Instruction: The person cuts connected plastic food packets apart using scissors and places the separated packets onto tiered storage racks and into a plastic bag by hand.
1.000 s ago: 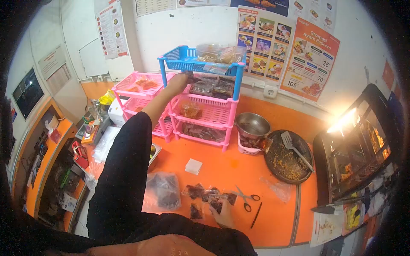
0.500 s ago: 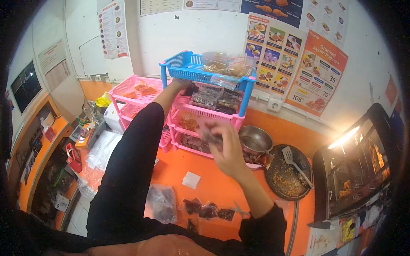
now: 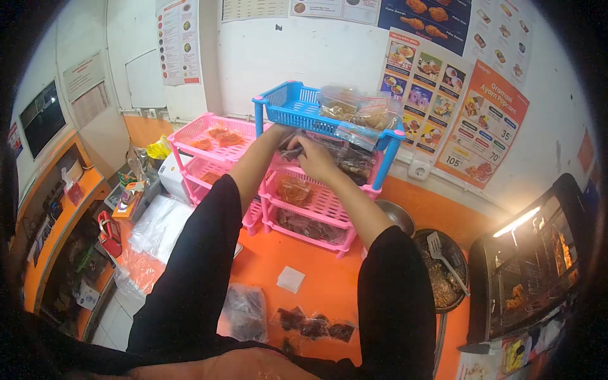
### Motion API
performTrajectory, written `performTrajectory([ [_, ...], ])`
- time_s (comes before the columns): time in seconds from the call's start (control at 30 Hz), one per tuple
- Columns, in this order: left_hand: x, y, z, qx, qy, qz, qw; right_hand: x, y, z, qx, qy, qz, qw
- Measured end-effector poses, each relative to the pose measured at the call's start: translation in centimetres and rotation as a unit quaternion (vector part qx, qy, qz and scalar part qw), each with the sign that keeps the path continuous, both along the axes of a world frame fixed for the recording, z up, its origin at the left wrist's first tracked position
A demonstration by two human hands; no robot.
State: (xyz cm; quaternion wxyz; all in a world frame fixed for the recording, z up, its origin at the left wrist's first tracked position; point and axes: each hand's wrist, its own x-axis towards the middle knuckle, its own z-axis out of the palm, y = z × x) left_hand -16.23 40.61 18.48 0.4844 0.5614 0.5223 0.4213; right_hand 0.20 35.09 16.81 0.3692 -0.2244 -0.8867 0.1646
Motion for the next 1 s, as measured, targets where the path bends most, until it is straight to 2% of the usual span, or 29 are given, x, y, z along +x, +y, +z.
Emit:
performTrajectory([
  [0.13,0.4,-0.5,-0.1,0.008,0.009,0.016,1.0,-0.7,4.0,0.3,-0.083,-0.104,-0.116,0.984],
  [0.17,0.6,-1.3,0.1,0.032,0.032,0.038,0.998,-1.5,5.3,0.6,-0.158,-0.095,-0.106,0.977],
  [0.23,1.2,-3.4,1.0,0.11,0.1,0.117,0.982,-2.5,5.9,1.2,-0.194,-0.139,-0.09,0.967],
  [0.27,1.1,-3.8,0.3,0.208,0.266,0.118,0.934,-2.9,5.9,1.8,-0.211,-0.16,-0.081,0.961],
  [0.3,0.7,-3.9,-0.3,0.298,0.422,0.113,0.849,-4.2,11.5,-2.1,-0.235,-0.124,0.031,0.963],
  [0.33,0.4,-4.4,-1.0,0.376,0.561,0.105,0.73,-4.5,11.4,-1.8,-0.219,-0.149,0.01,0.964],
  [0.37,0.7,-6.0,-2.1,0.527,0.558,0.223,0.601,-4.6,10.7,-1.1,-0.203,-0.172,-0.011,0.964],
  [0.47,2.1,-8.8,-2.9,0.432,0.461,0.258,0.731,-4.6,8.3,1.3,-0.155,-0.243,-0.074,0.955],
  [0.5,2.0,-9.7,-2.2,0.272,0.52,0.157,0.794,-4.8,7.5,2.0,-0.139,-0.266,-0.094,0.949],
  [0.67,2.0,-7.9,-0.9,0.13,0.592,0.018,0.795,-4.5,13.2,-0.4,-0.114,-0.327,-0.089,0.934],
  [0.8,1.5,-4.8,-0.8,0.091,0.614,-0.025,0.784,-3.4,11.7,1.1,-0.133,-0.237,-0.116,0.955],
  [0.9,1.5,-4.4,-1.4,0.115,0.592,0.038,0.797,-2.6,10.4,1.7,-0.136,-0.163,-0.14,0.967],
  [1.0,1.4,-3.8,-2.2,0.169,0.61,0.076,0.771,-2.4,10.2,1.9,-0.134,-0.117,-0.153,0.972],
])
